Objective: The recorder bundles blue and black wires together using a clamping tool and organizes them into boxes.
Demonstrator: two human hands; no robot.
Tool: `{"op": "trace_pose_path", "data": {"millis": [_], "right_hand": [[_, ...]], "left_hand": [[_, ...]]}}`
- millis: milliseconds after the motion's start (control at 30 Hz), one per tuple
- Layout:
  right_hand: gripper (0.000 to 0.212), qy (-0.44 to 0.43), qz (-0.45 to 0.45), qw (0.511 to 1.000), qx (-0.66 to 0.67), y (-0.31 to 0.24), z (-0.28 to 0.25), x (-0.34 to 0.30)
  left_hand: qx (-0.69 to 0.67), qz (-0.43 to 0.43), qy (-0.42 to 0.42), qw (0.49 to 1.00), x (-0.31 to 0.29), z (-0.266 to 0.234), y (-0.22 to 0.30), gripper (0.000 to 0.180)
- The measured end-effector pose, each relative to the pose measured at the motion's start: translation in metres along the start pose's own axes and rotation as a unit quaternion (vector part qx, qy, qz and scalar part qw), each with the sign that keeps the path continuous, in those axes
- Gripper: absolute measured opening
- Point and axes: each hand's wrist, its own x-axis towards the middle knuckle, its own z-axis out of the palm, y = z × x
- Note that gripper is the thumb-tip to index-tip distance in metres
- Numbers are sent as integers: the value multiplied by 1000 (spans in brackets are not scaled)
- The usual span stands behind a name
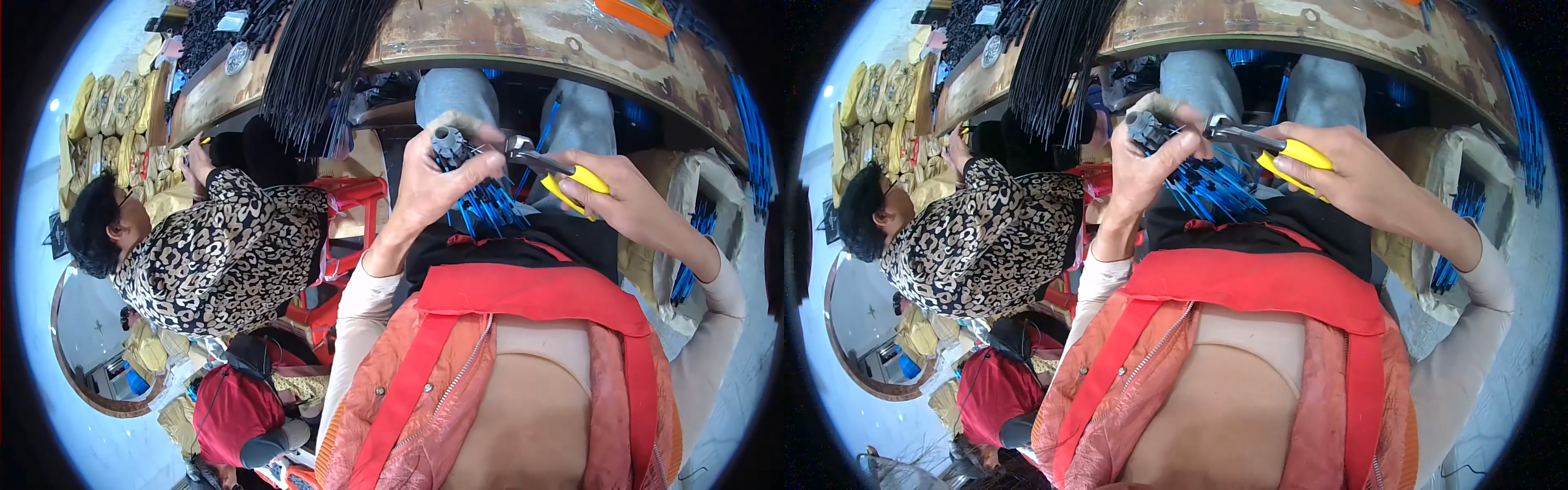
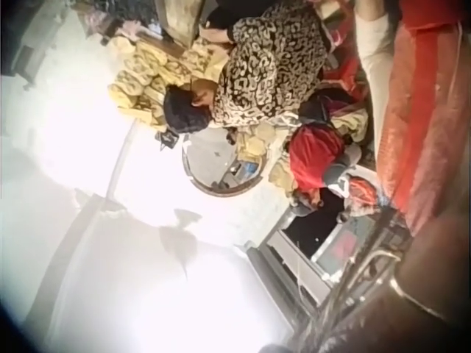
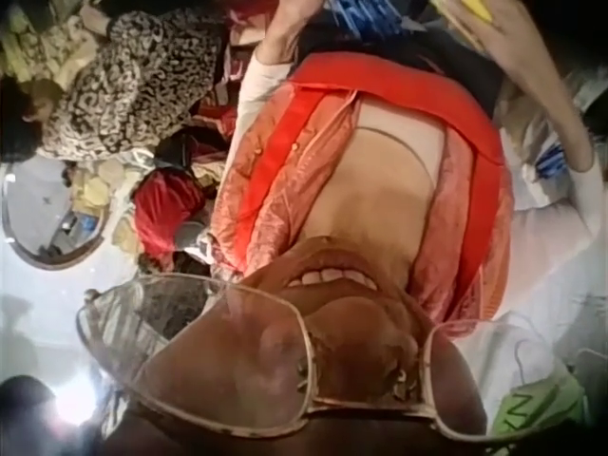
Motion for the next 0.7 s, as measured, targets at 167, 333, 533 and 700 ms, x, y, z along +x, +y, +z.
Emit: {"op": "trace_pose_path", "data": {"millis": [167,333,533,700], "right_hand": [[32,-36,16,998,-40,0,3,0],[33,2,-118,989,-93,10,8,-3],[33,14,-130,978,-161,11,9,-9],[47,-29,-65,972,-224,7,15,-15]], "left_hand": [[91,-39,-98,990,1,-2,3,36],[65,-53,-118,989,-2,1,5,34],[74,-39,-171,982,-5,4,1,39],[82,-27,-167,982,-14,-1,-16,50]]}}
